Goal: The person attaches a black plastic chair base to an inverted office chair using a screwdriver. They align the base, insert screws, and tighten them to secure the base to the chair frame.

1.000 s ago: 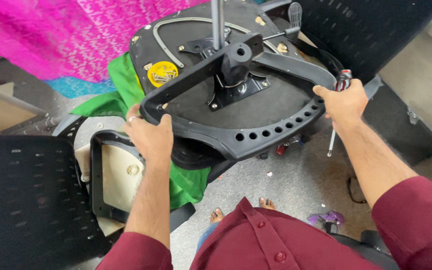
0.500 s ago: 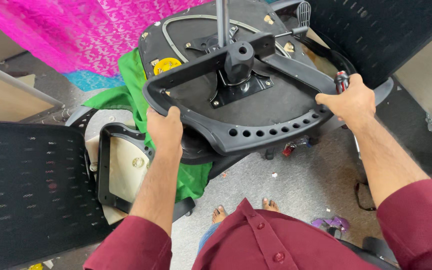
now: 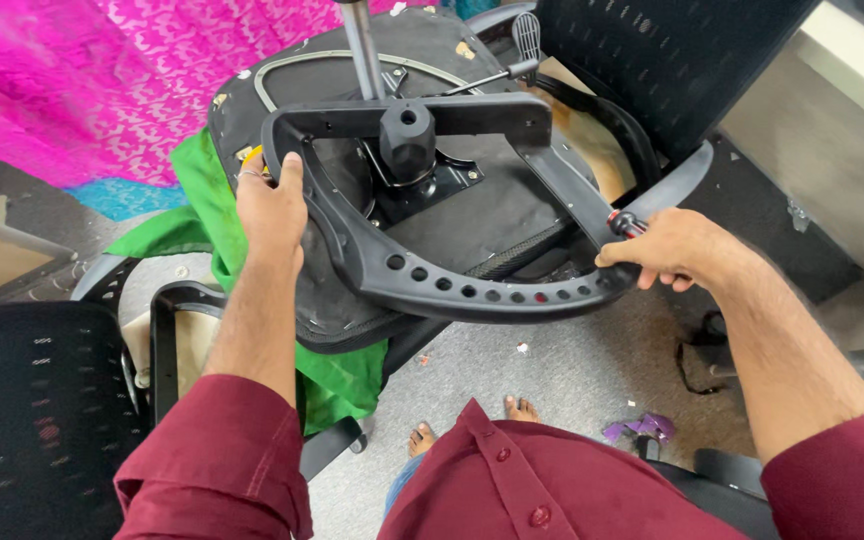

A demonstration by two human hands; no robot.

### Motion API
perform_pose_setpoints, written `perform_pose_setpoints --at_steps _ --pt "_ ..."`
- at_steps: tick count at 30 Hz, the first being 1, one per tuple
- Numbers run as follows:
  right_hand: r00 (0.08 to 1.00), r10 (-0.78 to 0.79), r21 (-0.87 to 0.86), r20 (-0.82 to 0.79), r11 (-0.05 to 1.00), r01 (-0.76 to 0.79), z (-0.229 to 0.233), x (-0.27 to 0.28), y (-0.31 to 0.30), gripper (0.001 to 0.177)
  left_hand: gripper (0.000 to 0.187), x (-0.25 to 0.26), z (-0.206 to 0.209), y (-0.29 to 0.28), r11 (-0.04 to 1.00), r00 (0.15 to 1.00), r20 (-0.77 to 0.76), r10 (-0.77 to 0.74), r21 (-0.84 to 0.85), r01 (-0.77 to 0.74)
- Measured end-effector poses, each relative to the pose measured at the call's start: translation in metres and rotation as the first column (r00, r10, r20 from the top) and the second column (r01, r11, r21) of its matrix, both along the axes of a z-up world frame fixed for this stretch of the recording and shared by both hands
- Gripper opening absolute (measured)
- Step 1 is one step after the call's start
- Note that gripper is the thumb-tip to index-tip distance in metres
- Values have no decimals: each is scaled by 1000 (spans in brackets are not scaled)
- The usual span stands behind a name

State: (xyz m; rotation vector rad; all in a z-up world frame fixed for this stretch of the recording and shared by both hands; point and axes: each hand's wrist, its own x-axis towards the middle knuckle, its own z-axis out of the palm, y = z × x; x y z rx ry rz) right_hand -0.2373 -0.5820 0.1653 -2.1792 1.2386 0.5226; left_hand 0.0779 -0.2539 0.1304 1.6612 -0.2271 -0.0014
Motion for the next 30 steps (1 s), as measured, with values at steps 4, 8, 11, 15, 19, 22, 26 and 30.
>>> perform_pose_setpoints --at_steps 4,8,11,15,19,22,26,30 --pt "999 14 -56 52 998 -11 3 -6 -2 54 32 -1 9 -4 996 994 -90 65 63 -60" --pt "978 25 -171 207 985 12 1 6 0 54 47 -42 4 -16 979 978 66 196 46 -199" --pt "908 180 -341 377 939 -44 -4 15 7 51 54 -84 -5 -22 947 957 79 279 141 -288" --pt "937 81 -212 341 977 -8 0 25 5 50 50 -100 0 -19 921 954 124 273 253 -297" --pt "953 167 -99 254 984 -146 8 28 -3 52 50 -87 17 -18 856 950 170 261 414 -310" --pt "954 188 -83 233 981 -173 9 29 -4 51 50 -94 29 -17 862 948 154 279 396 -318" --pt "948 166 -55 271 986 -157 13 28 -7 49 57 -128 36 -29 675 705 620 343 359 -645" --pt "896 132 -81 424 991 -108 25 22 -9 48 39 -172 38 -57 718 618 748 241 292 -632"
